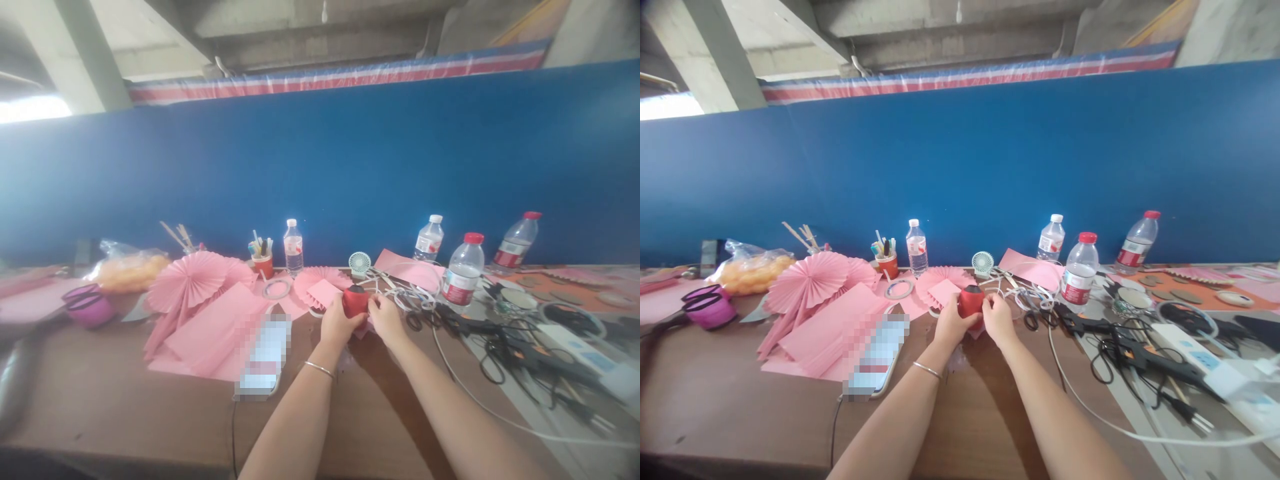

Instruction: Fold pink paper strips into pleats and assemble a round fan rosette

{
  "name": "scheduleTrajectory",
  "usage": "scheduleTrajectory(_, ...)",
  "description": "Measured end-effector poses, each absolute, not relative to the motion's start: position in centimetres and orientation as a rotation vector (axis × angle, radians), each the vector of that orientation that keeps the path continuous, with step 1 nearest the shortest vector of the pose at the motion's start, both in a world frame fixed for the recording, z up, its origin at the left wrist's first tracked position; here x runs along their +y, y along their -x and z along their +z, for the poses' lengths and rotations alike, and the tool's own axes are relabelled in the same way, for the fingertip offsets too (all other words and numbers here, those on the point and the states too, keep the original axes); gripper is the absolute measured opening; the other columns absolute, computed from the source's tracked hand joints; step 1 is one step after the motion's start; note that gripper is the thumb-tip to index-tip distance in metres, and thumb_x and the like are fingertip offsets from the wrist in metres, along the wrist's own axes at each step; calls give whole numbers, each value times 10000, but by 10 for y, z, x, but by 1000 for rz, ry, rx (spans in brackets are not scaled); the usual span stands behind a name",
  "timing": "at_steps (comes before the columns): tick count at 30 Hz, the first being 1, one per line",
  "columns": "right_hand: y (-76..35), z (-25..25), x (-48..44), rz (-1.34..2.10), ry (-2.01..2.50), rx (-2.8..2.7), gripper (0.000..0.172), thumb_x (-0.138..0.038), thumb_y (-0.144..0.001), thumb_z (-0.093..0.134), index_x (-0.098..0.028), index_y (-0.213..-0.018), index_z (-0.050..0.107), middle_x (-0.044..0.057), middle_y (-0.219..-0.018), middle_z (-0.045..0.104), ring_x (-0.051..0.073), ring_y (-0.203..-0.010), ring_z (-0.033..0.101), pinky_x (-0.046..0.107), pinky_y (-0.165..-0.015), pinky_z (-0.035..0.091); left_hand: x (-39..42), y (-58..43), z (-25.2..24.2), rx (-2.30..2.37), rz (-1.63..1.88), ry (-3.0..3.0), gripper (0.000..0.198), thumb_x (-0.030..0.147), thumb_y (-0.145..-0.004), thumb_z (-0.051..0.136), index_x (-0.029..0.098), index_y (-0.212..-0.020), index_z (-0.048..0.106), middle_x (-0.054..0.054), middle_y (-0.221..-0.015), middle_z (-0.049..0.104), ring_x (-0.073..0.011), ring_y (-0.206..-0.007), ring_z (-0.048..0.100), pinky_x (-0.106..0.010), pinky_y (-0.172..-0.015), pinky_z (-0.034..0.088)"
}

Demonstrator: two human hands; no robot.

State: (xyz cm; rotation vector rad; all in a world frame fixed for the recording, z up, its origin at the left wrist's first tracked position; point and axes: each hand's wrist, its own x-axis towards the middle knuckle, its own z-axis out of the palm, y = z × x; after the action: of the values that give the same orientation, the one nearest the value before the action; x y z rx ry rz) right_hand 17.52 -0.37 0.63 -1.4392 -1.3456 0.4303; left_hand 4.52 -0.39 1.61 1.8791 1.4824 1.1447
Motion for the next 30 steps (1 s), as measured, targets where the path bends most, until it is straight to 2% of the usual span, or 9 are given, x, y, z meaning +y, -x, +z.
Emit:
scheduleTrajectory(4,-179,12,-5,402,1427,-1314,195,-328,-720,389,-187,-646,501,15,-616,546,166,-599,484,267,-574,340,-7,-45,19,1493,1118,-1890,575,387,-521,695,196,-1010,462,-72,-877,589,-225,-825,546,-292,-692,371)
scheduleTrajectory(7,-185,14,-1,410,1372,-1148,216,-373,-711,414,-183,-652,497,1,-566,505,142,-531,445,256,-517,335,-7,-45,18,1455,1144,-1865,577,381,-494,712,201,-992,483,-64,-884,588,-216,-807,544,-290,-690,377)
scheduleTrajectory(12,-188,11,9,712,997,-776,191,-372,-673,493,-198,-633,427,-59,-510,400,81,-428,374,209,-417,298,1,-42,13,1404,1296,-1664,537,390,-550,677,181,-1004,480,-73,-919,584,-187,-789,547,-287,-691,407)
scheduleTrajectory(19,-185,10,7,836,849,-675,212,-381,-652,551,-198,-692,451,-17,-670,542,98,-541,507,211,-475,396,14,-35,11,1129,1470,-1277,447,440,-680,550,159,-1025,502,-74,-939,597,-172,-839,558,-279,-726,436)
scheduleTrajectory(22,-184,10,4,893,827,-692,251,-412,-655,555,-207,-729,430,9,-763,603,101,-534,532,209,-449,398,17,-36,9,964,1483,-1106,475,440,-681,548,156,-1059,498,-70,-940,593,-161,-808,567,-271,-695,459)
scheduleTrajectory(26,-181,9,3,892,866,-710,238,-394,-657,555,-209,-705,412,-6,-704,614,95,-496,530,202,-434,401,23,-37,5,811,1453,-820,472,429,-674,556,171,-1062,483,-72,-933,576,-155,-753,575,-291,-634,491)
scheduleTrajectory(30,-181,5,5,863,904,-725,210,-365,-651,563,-200,-703,443,-15,-645,597,96,-482,526,219,-461,434,28,-34,4,771,1435,-557,435,428,-686,539,175,-1032,468,-55,-821,567,-147,-672,570,-324,-589,505)
